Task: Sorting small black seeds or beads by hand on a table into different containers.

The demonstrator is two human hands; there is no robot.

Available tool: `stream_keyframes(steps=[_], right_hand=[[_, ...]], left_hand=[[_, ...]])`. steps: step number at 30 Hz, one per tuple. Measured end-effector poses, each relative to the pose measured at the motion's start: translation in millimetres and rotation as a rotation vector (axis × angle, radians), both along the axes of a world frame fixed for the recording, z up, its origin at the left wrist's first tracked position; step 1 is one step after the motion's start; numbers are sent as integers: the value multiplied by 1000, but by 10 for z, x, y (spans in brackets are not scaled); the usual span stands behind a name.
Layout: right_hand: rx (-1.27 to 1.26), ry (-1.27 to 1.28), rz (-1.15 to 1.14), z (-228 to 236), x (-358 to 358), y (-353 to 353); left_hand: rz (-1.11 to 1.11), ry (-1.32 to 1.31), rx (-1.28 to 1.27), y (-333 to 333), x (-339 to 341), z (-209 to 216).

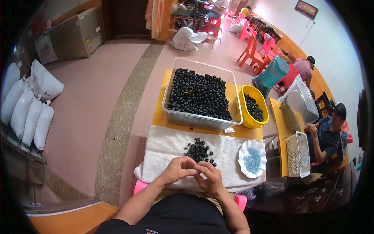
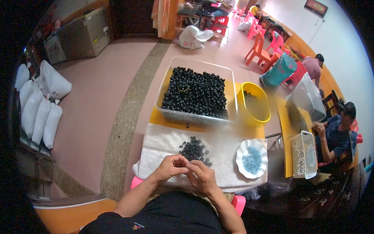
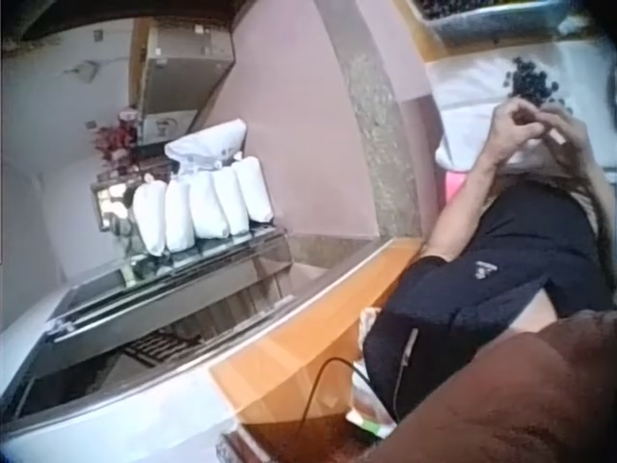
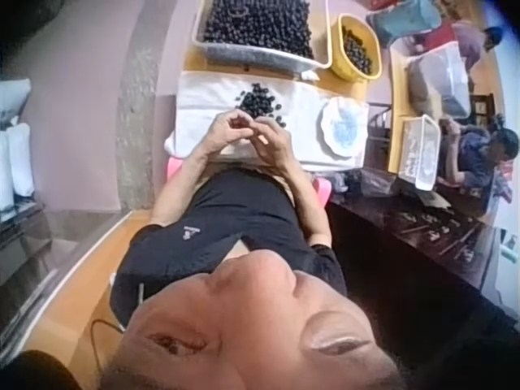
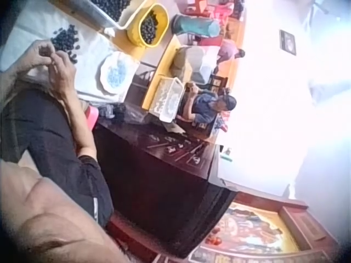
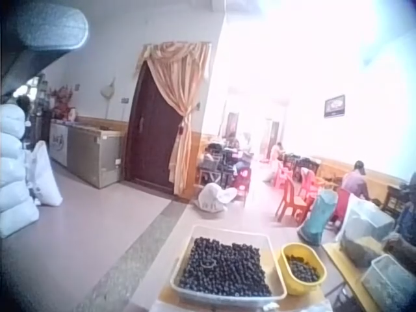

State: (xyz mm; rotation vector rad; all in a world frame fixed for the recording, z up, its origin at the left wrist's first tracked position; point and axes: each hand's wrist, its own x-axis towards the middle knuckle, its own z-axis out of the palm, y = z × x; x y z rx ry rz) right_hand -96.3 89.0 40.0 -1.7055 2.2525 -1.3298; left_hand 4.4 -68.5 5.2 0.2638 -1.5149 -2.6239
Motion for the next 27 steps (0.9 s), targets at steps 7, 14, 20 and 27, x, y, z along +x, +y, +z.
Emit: stream_keyframes(steps=[7,14,20,27], right_hand=[[-12,-65,22,32,8,13],[-83,-58,50,-30,-37,100],[-157,-53,-10,-51,8,152],[-162,-34,-9,-61,29,214]], left_hand=[[-29,-18,9,-8,24,56],[-39,-8,81,47,8,46],[-46,-4,211,153,11,90],[-55,-8,247,216,30,-2]])
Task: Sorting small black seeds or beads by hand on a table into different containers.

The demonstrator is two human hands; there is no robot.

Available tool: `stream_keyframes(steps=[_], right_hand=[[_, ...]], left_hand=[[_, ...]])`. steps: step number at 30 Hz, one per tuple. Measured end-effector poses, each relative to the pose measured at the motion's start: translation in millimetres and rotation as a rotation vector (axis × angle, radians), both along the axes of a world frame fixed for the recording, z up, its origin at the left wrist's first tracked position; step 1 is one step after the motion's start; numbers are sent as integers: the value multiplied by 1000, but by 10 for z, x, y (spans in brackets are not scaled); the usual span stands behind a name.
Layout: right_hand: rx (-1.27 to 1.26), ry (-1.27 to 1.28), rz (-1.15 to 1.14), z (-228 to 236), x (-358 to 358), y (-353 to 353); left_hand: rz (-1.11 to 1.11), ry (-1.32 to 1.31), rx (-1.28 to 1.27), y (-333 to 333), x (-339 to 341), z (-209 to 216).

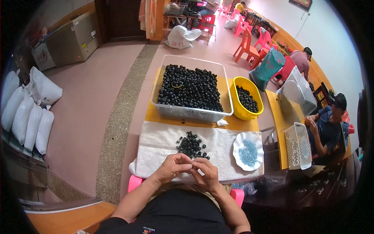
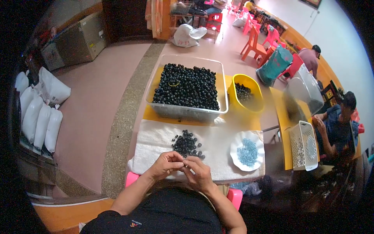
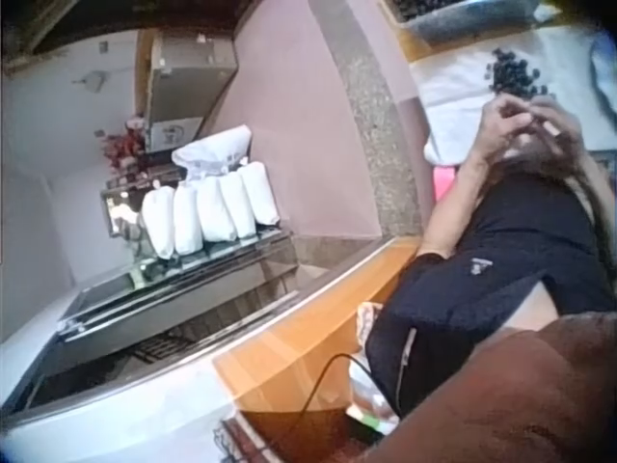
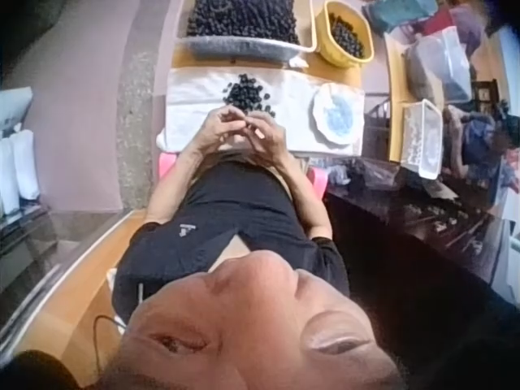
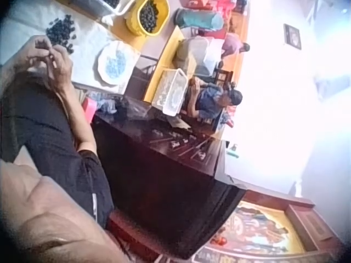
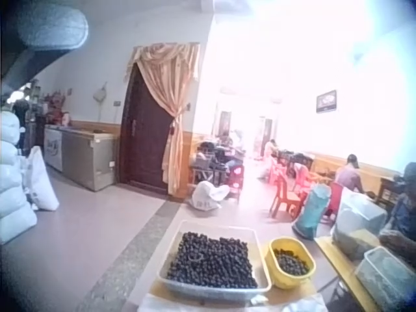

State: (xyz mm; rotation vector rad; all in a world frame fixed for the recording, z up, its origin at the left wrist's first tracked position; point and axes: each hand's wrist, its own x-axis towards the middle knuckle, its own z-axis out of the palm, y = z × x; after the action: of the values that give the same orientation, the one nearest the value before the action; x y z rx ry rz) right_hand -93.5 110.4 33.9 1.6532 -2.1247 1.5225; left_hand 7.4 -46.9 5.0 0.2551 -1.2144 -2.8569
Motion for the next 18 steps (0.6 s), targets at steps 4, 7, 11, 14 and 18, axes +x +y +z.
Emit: stream_keyframes(steps=[4,7,11,14,18], right_hand=[[-77,-71,-32,-4,61,7],[-119,22,-74,36,77,-4],[-116,38,-103,22,59,20],[6,-79,-8,100,8,100],[124,-158,38,206,-155,392]], left_hand=[[27,-18,-35,24,-23,-45],[55,-17,-25,52,-37,6],[81,-25,-11,87,-57,-10],[65,-53,-42,136,-72,-44],[80,-55,-100,190,-64,-81]])
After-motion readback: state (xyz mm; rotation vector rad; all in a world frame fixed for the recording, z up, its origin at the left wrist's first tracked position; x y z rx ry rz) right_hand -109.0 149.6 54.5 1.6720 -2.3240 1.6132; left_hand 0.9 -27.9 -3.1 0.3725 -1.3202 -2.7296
